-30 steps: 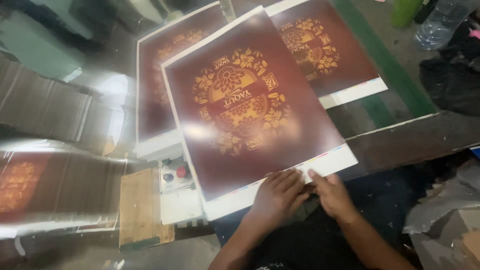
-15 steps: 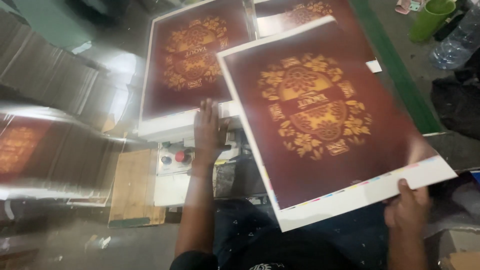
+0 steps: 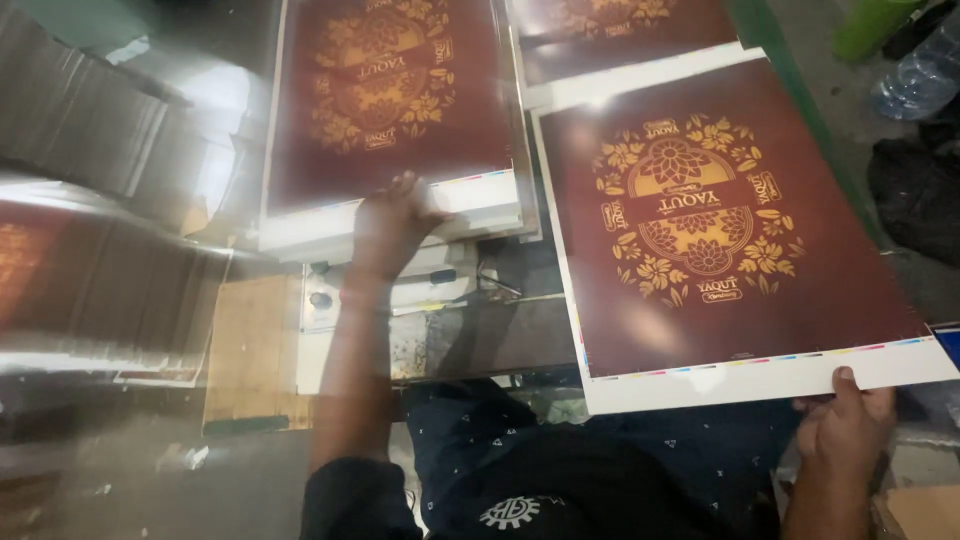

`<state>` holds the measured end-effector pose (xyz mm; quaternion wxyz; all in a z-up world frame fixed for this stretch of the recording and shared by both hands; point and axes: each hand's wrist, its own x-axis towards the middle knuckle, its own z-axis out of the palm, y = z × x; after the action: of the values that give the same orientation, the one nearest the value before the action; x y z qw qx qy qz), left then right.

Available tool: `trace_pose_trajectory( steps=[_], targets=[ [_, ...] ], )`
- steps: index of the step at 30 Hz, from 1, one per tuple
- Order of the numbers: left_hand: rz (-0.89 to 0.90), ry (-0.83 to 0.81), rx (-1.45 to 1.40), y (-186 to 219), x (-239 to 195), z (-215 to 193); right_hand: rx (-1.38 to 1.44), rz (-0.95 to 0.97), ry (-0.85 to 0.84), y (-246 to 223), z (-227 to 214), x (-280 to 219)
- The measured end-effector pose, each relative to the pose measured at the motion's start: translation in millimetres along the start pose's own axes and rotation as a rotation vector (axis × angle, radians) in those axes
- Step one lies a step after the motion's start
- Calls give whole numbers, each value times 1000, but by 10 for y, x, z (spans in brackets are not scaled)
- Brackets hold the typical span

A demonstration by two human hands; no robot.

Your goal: Sorting and inspecting printed glossy sheets at a workstation.

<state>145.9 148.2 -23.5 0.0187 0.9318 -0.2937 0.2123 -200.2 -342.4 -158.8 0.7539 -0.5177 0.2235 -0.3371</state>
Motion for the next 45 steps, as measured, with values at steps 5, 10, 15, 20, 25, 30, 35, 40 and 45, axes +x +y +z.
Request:
trace_pose_trajectory(
  steps=[5,10,15,20,25,30,35,40,45],
  targets=[
    [-15,-151,-106,49,138,-508,-293,240,199,-80,265,116],
    [35,304,-355,101,35,-485,-241,197,-14,341,180,585],
    [-42,392,-118,308,88,-574,-274,186,-104,380,497,1083],
    [-19,457,-214,584,-18,-800,-244,306,-213,383,746,1418],
    [66,493,-279,1006,-264,-815,-352,336,-134,314,879,1030],
    [316,452,-288,1767,-462,-653,-432,378,-310,230,1501,162],
    [325,287,-548,2359,-524,-571,96,327,-803,775,1482,-246],
    [280,233,-549,2074,-374,-806,148,338,-383,205,1552,-134],
    [68,270,-461,1110,-250,-497,99,198,-202,-115,1115,15]
  ],
)
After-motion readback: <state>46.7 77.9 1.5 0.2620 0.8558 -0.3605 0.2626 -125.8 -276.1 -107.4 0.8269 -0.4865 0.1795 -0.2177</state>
